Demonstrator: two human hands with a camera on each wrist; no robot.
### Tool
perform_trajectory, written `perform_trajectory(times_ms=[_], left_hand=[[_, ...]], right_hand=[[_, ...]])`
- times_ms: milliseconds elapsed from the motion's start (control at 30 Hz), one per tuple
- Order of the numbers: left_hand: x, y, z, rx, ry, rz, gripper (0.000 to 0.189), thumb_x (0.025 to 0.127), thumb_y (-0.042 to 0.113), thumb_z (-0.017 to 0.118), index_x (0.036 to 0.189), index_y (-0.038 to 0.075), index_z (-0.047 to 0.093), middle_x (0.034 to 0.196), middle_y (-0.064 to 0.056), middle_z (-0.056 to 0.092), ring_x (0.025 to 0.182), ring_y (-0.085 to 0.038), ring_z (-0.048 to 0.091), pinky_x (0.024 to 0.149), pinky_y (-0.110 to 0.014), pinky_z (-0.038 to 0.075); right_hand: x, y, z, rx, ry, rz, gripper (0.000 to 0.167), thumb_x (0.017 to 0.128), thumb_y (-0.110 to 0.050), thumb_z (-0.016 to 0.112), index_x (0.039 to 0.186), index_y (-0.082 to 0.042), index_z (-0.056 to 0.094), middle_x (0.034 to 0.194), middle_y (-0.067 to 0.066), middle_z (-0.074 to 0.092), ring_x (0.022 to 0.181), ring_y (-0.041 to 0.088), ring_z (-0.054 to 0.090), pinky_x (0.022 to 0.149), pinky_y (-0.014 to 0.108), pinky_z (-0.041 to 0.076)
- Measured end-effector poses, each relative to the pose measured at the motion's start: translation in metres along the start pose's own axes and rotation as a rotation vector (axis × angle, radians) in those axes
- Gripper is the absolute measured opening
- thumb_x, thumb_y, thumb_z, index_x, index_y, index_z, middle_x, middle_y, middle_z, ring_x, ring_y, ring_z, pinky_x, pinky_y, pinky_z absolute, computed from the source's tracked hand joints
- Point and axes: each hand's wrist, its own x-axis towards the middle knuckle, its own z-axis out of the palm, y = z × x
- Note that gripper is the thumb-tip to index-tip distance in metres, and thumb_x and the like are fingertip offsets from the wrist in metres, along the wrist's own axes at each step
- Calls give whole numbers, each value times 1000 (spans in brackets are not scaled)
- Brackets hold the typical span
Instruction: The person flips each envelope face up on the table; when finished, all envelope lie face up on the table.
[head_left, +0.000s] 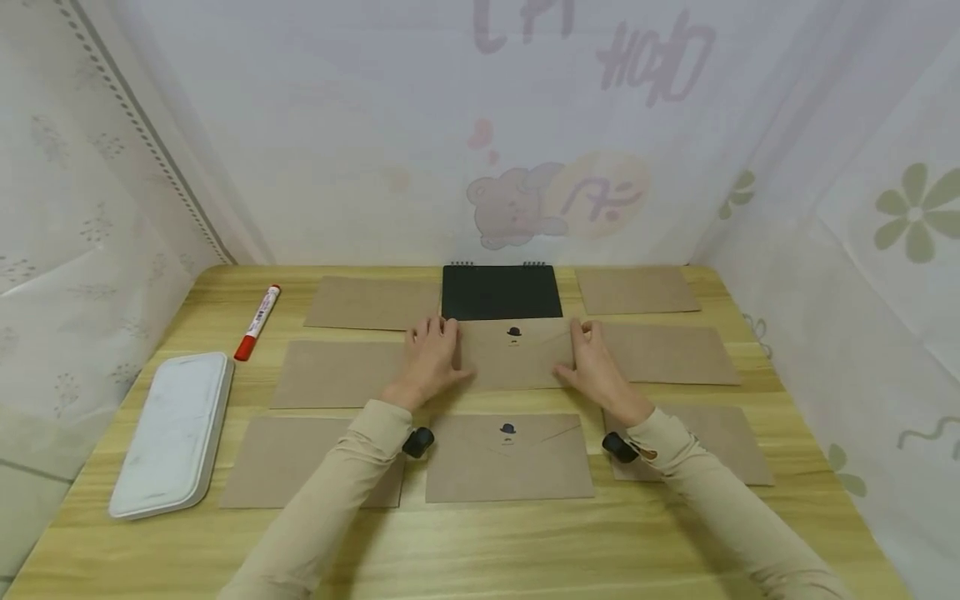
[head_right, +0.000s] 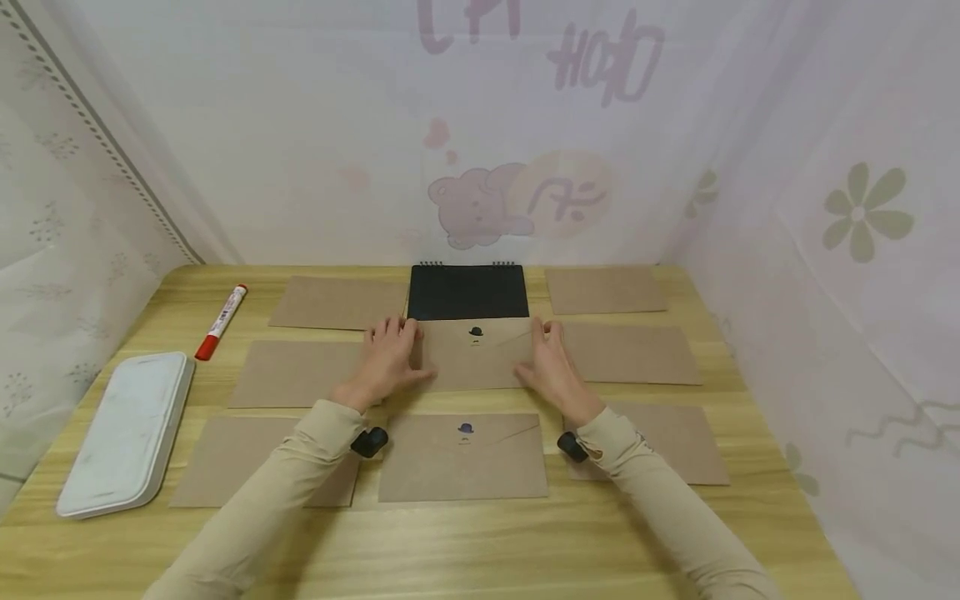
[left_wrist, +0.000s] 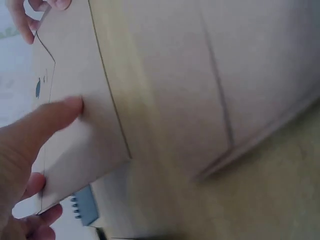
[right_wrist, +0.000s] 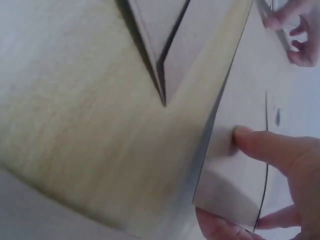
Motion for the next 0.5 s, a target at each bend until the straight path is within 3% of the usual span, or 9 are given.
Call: perform_trajectory(times_ms=[133,233,500], left_hand=[[-2,-4,7,-47,-103,8,59,67,43,81,103,9,47,100,-13,46,100,-33,38,84,-51,26],[-4,-7,10,-65,-150,24,58,68,43,80,104,10,49,101,-12,47,100,-33,38,80,-49,25],[-1,-9,8,-49,-178,62,54,72,43,78,107,10,52,108,-15,48,108,-35,37,89,-55,23]], right_hand=[[-2,2,0,-8,-88,2,69,78,-12,75,132,7,36,116,33,34,69,27,52,61,36,48],[-5,0,1,-15,-140,8,65,78,-14,75,131,6,42,117,34,35,75,29,54,65,38,48],[-1,-4,-2,-45,-218,82,62,77,-18,76,127,8,49,109,30,37,85,31,47,71,40,46]])
